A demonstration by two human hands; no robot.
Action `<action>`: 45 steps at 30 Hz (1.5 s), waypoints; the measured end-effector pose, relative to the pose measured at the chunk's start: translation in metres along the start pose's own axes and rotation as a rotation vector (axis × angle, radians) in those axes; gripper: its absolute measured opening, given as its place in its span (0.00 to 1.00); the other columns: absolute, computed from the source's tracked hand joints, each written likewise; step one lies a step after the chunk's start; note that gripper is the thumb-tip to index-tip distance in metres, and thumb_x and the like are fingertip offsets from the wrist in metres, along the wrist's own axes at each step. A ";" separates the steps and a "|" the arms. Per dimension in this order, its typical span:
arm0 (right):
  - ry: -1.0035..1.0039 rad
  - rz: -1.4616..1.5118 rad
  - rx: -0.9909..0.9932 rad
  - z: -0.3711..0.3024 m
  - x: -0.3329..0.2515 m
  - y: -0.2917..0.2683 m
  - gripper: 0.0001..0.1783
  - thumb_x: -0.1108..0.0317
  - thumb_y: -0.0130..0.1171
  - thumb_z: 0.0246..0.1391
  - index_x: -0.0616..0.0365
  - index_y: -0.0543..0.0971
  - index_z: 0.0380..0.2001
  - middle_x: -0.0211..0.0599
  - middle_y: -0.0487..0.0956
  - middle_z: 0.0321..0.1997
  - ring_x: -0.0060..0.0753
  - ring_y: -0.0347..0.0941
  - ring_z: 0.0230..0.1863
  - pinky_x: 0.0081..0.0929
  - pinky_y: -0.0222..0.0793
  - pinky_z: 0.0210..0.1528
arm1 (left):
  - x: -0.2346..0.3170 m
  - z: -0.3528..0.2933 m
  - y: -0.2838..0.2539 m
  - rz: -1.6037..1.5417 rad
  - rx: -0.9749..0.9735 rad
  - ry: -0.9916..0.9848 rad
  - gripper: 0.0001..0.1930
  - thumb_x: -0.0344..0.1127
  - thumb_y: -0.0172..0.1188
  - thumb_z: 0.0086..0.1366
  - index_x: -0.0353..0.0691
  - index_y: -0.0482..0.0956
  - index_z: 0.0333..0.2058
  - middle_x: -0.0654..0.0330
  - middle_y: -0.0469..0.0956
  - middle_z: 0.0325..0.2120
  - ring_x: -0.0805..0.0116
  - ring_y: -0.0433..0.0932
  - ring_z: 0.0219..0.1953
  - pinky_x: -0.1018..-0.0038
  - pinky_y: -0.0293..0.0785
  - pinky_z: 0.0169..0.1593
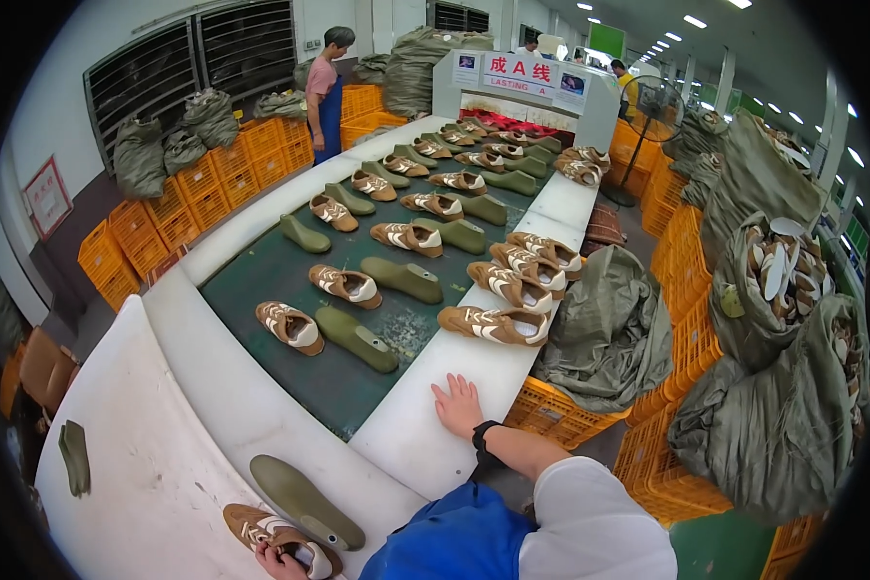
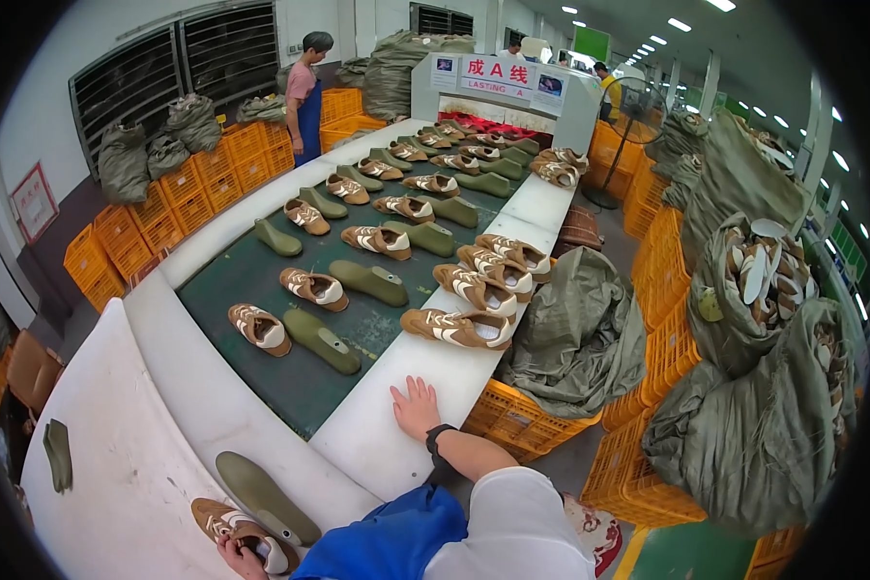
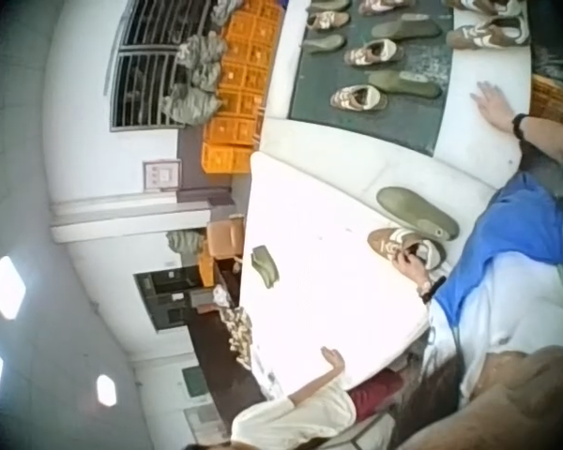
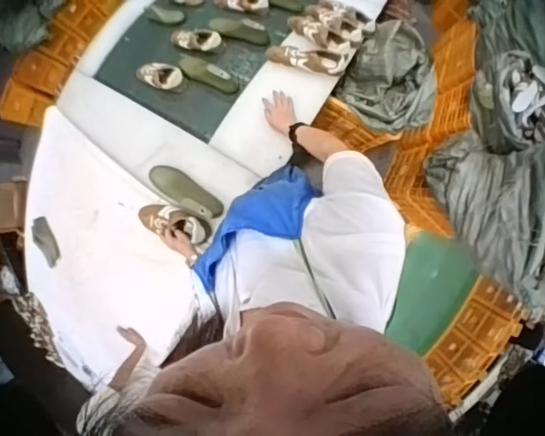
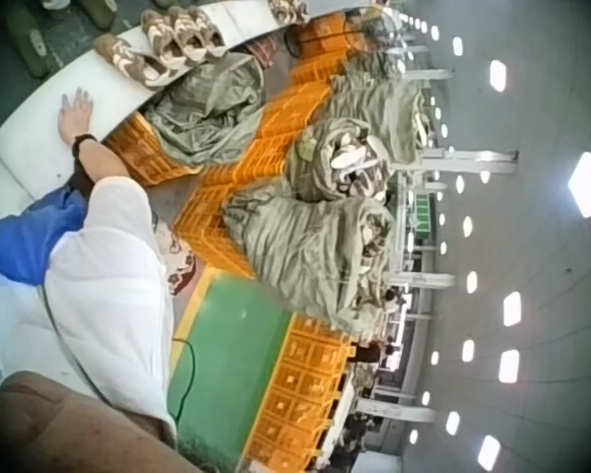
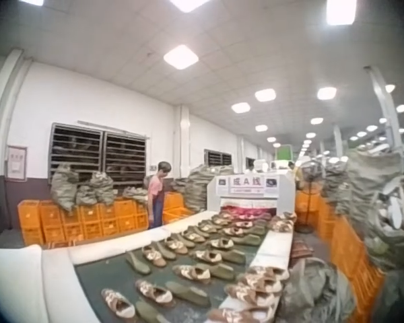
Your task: The recorder is organizing shoes and shoe lasts on a conveyor belt and assembly table.
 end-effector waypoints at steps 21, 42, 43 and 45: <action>-1.059 0.344 -0.963 -0.040 -0.275 -0.091 0.34 0.45 0.52 0.52 0.47 0.60 0.59 0.50 0.77 0.32 0.52 0.74 0.32 0.42 0.69 0.33 | 0.007 -0.023 0.008 -0.413 -0.095 -0.449 0.30 0.21 0.49 0.47 0.30 0.59 0.53 0.45 0.67 0.48 0.56 0.69 0.50 0.69 0.64 0.54; -0.574 0.354 -0.558 0.138 -0.199 -0.023 0.15 0.62 0.50 0.47 0.46 0.71 0.40 0.47 0.77 0.34 0.49 0.74 0.36 0.41 0.68 0.38 | 0.018 -0.019 0.001 -0.433 -0.101 -0.425 0.28 0.20 0.47 0.49 0.33 0.60 0.53 0.49 0.72 0.42 0.65 0.76 0.30 0.75 0.73 0.32; -0.621 0.290 -0.612 0.138 -0.195 0.000 0.16 0.62 0.50 0.47 0.45 0.70 0.42 0.46 0.77 0.34 0.50 0.74 0.37 0.42 0.68 0.39 | 0.028 -0.014 0.000 -0.483 -0.119 -0.457 0.27 0.20 0.47 0.50 0.33 0.60 0.53 0.50 0.72 0.42 0.66 0.76 0.29 0.75 0.73 0.31; -0.685 0.241 -0.679 0.133 -0.196 0.015 0.18 0.64 0.50 0.48 0.44 0.67 0.45 0.48 0.77 0.35 0.52 0.72 0.41 0.43 0.67 0.43 | 0.034 -0.006 0.003 -0.503 -0.109 -0.440 0.27 0.21 0.47 0.50 0.33 0.60 0.52 0.50 0.72 0.42 0.67 0.76 0.29 0.75 0.73 0.30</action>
Point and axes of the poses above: each hand's wrist, its own z-axis towards the middle knuckle, its own y-axis out of the palm, x = y × z, the point moved 3 cm from there along z, towards the middle knuckle
